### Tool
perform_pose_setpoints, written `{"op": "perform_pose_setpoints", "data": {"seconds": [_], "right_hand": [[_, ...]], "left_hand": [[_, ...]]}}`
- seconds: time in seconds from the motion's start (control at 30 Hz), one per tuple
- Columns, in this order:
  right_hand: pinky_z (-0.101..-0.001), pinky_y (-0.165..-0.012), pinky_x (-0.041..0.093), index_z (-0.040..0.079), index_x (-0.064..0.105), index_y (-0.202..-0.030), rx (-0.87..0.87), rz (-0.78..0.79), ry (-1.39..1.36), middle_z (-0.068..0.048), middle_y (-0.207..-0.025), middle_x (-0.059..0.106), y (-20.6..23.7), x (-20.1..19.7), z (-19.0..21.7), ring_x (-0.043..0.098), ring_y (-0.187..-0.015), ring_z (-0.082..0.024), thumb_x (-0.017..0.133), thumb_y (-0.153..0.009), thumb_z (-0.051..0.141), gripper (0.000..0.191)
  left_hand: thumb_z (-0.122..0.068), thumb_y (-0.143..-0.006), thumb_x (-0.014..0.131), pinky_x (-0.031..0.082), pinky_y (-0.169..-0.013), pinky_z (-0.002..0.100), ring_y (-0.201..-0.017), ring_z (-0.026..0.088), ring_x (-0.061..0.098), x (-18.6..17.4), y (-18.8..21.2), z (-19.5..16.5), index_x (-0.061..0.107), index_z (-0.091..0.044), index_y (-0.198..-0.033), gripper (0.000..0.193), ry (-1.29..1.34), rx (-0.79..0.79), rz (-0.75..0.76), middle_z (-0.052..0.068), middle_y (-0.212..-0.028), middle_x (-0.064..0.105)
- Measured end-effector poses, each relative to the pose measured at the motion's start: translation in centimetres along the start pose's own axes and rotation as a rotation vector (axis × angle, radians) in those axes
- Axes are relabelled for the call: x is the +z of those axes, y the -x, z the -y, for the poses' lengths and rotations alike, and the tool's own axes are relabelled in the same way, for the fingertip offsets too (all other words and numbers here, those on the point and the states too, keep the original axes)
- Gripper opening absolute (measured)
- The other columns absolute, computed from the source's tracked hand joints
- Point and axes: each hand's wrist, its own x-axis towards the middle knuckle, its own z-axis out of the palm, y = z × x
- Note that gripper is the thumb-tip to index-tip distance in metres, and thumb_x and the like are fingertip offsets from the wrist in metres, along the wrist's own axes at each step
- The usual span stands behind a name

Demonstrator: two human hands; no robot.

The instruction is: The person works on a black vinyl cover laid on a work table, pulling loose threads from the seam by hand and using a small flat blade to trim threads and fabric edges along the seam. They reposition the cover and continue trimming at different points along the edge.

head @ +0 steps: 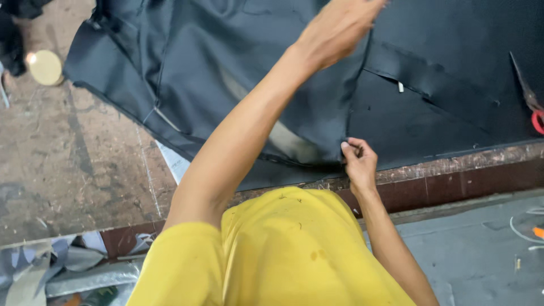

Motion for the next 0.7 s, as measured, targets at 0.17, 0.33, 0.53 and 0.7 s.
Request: {"op": "perform_pose_setpoints", "data": {"seconds": [0.17,0.33,0.53,0.7], "right_hand": [[-0.0211,-0.070,0.050,0.003,0.066,-0.118,-0.030,0.116,-0.056,0.002,-0.092,0.068,0.5,-0.8,-1.4,0.061,-0.081,-0.005,0.075,-0.089,0.011,0.032],[-0.0278,-0.077,0.053,-0.003,0.069,-0.107,-0.358,0.176,0.390,-0.004,-0.097,0.070,1.5,-1.5,-0.1,0.063,-0.087,-0.010,0.087,-0.080,0.011,0.036],[-0.0292,-0.062,0.054,-0.002,0.066,-0.097,-0.229,0.261,0.420,-0.005,-0.078,0.067,2.1,-1.5,1.1,0.060,-0.067,-0.013,0.084,-0.089,0.012,0.023],[-0.0201,-0.040,0.033,0.005,0.056,-0.091,0.199,0.313,-0.130,0.001,-0.075,0.057,2.1,-0.9,2.2,0.071,-0.062,-0.013,0.072,-0.096,0.007,0.017]], "left_hand": [[0.003,-0.089,0.069,0.044,-0.114,0.047,-0.137,0.046,0.046,-3.5,8.2,-1.5,0.043,-0.007,-0.150,0.067,0.153,-0.297,-0.094,0.028,-0.151,0.042],[0.002,-0.094,0.067,0.047,-0.109,0.046,-0.130,0.040,0.052,-5.3,18.4,-6.7,0.057,-0.006,-0.128,0.036,0.172,-0.549,0.048,0.021,-0.141,0.052],[-0.012,-0.087,0.076,0.047,-0.101,0.044,-0.117,0.035,0.057,-5.5,23.2,-14.3,0.062,-0.006,-0.123,0.039,0.264,-0.588,0.244,0.014,-0.125,0.060],[-0.022,-0.077,0.079,0.043,-0.096,0.047,-0.113,0.036,0.055,-4.5,22.0,-17.8,0.061,-0.005,-0.122,0.052,0.239,-0.379,0.271,0.017,-0.123,0.057]]}}
